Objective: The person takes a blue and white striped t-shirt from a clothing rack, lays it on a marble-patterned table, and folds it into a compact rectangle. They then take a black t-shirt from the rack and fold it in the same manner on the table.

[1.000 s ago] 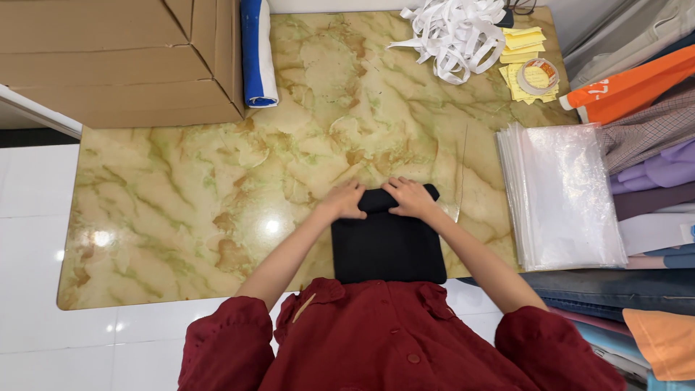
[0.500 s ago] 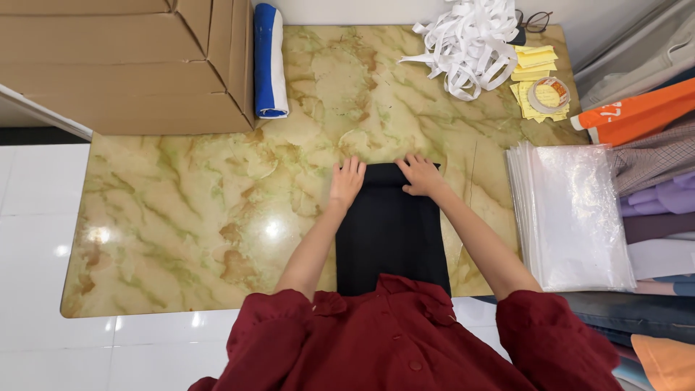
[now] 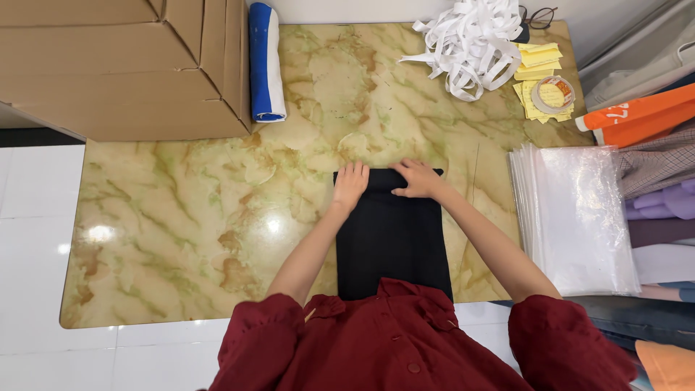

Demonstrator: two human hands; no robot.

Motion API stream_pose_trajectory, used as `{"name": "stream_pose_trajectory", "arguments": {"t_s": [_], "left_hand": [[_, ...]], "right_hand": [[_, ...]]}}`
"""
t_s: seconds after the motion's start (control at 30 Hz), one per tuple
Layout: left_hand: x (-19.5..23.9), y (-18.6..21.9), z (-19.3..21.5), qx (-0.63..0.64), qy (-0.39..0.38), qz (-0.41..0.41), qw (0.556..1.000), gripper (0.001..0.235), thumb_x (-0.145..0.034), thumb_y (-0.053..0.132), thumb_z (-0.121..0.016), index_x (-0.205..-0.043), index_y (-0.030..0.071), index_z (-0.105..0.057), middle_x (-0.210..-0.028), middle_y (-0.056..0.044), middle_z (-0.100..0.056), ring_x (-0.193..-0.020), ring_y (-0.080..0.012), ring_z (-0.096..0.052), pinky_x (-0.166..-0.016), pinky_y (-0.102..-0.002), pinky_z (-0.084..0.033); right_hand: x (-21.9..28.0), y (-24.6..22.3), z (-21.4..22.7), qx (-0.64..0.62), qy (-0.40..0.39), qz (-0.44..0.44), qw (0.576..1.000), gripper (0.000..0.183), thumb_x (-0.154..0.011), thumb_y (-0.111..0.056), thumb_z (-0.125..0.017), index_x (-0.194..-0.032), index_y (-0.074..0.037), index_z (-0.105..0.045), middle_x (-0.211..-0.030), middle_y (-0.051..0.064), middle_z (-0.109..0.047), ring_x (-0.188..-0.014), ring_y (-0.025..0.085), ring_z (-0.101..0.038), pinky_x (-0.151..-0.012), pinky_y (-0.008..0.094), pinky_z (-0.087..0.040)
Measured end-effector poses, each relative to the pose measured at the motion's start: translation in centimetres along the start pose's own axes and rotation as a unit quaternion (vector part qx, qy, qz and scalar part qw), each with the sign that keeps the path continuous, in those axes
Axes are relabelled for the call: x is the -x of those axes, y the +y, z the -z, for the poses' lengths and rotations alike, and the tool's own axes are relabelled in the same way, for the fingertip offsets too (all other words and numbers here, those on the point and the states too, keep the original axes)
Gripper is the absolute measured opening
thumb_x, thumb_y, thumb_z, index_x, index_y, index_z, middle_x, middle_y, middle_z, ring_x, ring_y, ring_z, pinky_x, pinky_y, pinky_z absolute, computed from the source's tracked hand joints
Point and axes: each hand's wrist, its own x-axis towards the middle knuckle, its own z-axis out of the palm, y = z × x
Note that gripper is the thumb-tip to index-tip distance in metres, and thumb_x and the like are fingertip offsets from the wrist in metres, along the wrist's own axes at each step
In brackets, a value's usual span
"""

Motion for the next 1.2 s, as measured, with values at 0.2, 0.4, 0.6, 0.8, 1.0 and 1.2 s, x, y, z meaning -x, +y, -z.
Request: {"name": "stream_pose_trajectory", "arguments": {"t_s": [0.2,0.4,0.6,0.8,1.0,1.2], "left_hand": [[-2.8,-1.8,4.2,0.208,-0.372,-0.011,0.905,0.077,-0.074,0.049,-0.078,-0.129,0.009,-0.043,-0.133,-0.015,-0.044,-0.131,-0.0351,-0.042,-0.102,-0.046,-0.036],[-1.7,0.3,4.0,0.157,-0.293,-0.035,0.943,0.07,-0.081,0.034,-0.082,-0.13,0.006,-0.042,-0.128,-0.018,-0.054,-0.125,-0.0369,-0.056,-0.102,-0.052,-0.046],[1.6,2.1,4.0,0.037,-0.098,-0.017,0.994,0.066,-0.072,0.035,-0.089,-0.116,0.011,-0.047,-0.111,-0.007,-0.048,-0.104,-0.0241,-0.052,-0.089,-0.04,-0.044],[-1.8,-0.3,4.9,0.227,-0.393,-0.038,0.89,0.072,-0.08,0.041,-0.077,-0.132,0.004,-0.045,-0.136,-0.018,-0.05,-0.126,-0.0388,-0.053,-0.101,-0.06,-0.043],[3.0,2.3,4.3,0.031,-0.042,-0.038,0.998,0.035,-0.086,0.018,-0.075,-0.112,0.008,-0.052,-0.11,-0.008,-0.054,-0.099,-0.0246,-0.06,-0.08,-0.044,-0.048],[-0.2,0.6,6.3,0.19,-0.376,-0.017,0.907,0.081,-0.071,0.045,-0.081,-0.134,0.004,-0.05,-0.129,-0.014,-0.056,-0.119,-0.0346,-0.059,-0.096,-0.059,-0.044]], "right_hand": [[0.8,-2.0,-1.9,0.134,0.105,0.062,0.983,0.063,-0.094,-0.031,-0.065,-0.149,-0.015,-0.039,-0.132,0.01,-0.05,-0.126,0.035,-0.054,-0.102,0.051,-0.046],[1.7,-1.3,-5.2,0.248,0.264,0.089,0.928,0.074,-0.082,-0.037,-0.076,-0.146,-0.02,-0.042,-0.127,0.004,-0.048,-0.118,0.025,-0.053,-0.098,0.041,-0.044],[2.1,-1.7,-1.5,0.051,0.063,0.058,0.995,0.074,-0.078,-0.043,-0.072,-0.142,-0.017,-0.046,-0.132,0.013,-0.057,-0.127,0.039,-0.057,-0.106,0.054,-0.046],[2.5,-2.0,-5.9,0.261,0.192,0.062,0.944,0.077,-0.081,-0.04,-0.079,-0.144,-0.017,-0.04,-0.125,0.006,-0.048,-0.12,0.029,-0.054,-0.097,0.044,-0.045],[3.9,-3.6,-0.9,0.068,0.026,0.035,0.997,0.07,-0.082,-0.04,-0.071,-0.143,-0.019,-0.043,-0.134,0.011,-0.054,-0.127,0.038,-0.056,-0.105,0.053,-0.042],[4.1,-2.6,-7.1,0.27,0.205,0.08,0.938,0.076,-0.082,-0.032,-0.078,-0.145,-0.016,-0.039,-0.124,0.009,-0.049,-0.118,0.03,-0.055,-0.096,0.045,-0.045]]}}
